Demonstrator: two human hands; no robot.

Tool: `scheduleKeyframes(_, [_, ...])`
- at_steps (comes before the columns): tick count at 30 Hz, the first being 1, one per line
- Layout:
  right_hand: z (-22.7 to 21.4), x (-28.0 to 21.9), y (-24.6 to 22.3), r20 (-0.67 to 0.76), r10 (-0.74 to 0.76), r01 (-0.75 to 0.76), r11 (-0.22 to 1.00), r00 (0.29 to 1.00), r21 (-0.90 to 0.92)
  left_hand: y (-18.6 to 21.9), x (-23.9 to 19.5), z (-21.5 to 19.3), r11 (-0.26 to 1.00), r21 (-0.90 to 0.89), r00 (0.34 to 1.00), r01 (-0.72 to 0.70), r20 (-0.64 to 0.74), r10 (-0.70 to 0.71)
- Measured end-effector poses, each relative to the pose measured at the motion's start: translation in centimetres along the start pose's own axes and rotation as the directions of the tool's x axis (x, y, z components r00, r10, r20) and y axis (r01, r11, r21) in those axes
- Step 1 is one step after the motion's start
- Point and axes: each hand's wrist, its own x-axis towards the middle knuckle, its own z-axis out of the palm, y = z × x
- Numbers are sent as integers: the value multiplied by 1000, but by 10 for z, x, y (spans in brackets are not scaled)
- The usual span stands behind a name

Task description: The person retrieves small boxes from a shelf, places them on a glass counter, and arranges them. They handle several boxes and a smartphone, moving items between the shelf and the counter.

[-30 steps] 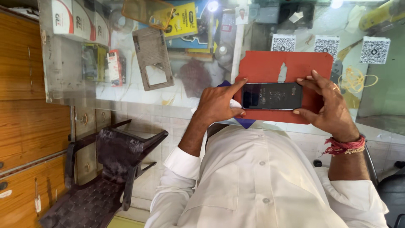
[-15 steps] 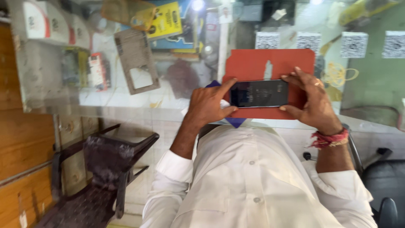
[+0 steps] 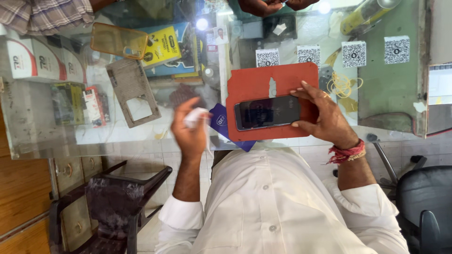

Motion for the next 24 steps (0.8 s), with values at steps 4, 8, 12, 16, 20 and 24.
scheduleKeyframes(4, [-5,-17,14,-66,145,-133,979,987,156,-11,-19,-26,924,-375,908,-70,-408,-96])
scheduleKeyframes(8, [-10,-29,24,-221,240,-114,877,945,466,-6,-68,-22,862,-506,824,28,-477,-306])
scheduleKeyframes(12, [-9,-34,29,-328,392,-203,851,859,485,21,-118,-43,936,-176,929,306,271,-253])
scheduleKeyframes(16, [-7,-36,34,-326,414,-298,888,850,351,34,-103,-63,899,-76,735,431,608,-301])
scheduleKeyframes(20, [-10,-32,41,-327,407,-303,896,853,326,41,-82,-35,701,540,578,466,415,-703])
scheduleKeyframes(24, [-10,-32,44,-418,564,-322,792,712,518,52,-78,-18,634,768,629,95,447,-636])
